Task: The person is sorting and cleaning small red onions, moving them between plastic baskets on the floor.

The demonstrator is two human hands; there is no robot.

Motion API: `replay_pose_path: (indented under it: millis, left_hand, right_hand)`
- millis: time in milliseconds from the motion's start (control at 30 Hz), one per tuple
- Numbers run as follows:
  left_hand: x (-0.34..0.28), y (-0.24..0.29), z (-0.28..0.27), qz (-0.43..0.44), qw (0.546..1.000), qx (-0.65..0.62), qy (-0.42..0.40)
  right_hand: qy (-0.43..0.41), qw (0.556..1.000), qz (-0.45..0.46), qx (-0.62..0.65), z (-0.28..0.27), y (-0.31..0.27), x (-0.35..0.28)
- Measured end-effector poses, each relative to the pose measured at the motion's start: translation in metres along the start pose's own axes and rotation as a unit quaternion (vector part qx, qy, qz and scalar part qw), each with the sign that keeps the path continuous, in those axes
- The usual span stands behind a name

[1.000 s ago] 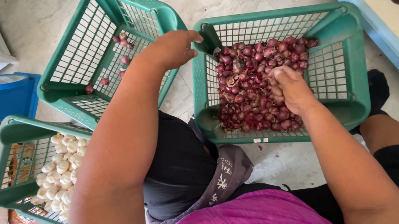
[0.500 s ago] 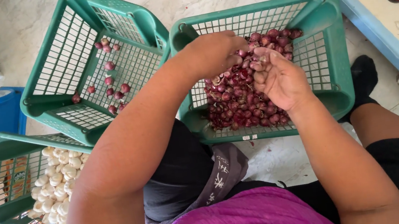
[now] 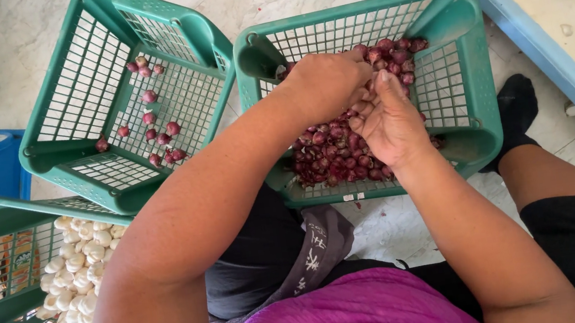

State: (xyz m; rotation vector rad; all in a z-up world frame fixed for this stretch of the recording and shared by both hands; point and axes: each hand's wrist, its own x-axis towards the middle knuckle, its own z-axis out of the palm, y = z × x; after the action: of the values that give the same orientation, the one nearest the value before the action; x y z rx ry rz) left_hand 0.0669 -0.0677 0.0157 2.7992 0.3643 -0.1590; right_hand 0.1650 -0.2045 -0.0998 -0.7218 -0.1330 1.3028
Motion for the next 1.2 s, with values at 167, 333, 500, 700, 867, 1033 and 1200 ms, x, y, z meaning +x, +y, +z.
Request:
replay_pose_path:
  millis: [167,333,500,700,867,1033,1200]
  left_hand:
    - [-0.004,-0.004,0.006,0.007,0.999,0.028,-0.020]
    - [-0.007,-0.009,0.005,0.011,1.000,0.013,0.007]
    - [-0.013,-0.012,0.000,-0.010,1.000,0.021,0.021]
    - [-0.020,-0.016,-0.006,-0.031,0.998,0.053,0.018]
    - [-0.020,-0.010,-0.009,-0.025,0.999,0.044,0.000]
    - [-0.019,-0.012,-0.005,-0.008,1.000,0.011,0.008]
    - [-0.019,-0.010,-0.003,0.033,0.998,-0.022,0.041]
  right_hand:
    - [-0.015,0.999,0.031,0.005,0.005,-0.006,-0.001]
    - [-0.057,0.997,0.046,0.028,-0.005,-0.012,0.002]
    - [-0.054,0.996,0.064,0.027,-0.001,-0.020,0.001]
    - [-0.054,0.998,0.029,-0.007,0.004,-0.026,-0.004]
    - [-0.083,0.995,0.047,0.031,-0.001,-0.024,-0.003]
    - [-0.104,0.992,0.059,0.047,-0.009,-0.018,0.000]
    - [-0.060,0.998,0.034,-0.008,0.004,-0.015,-0.005]
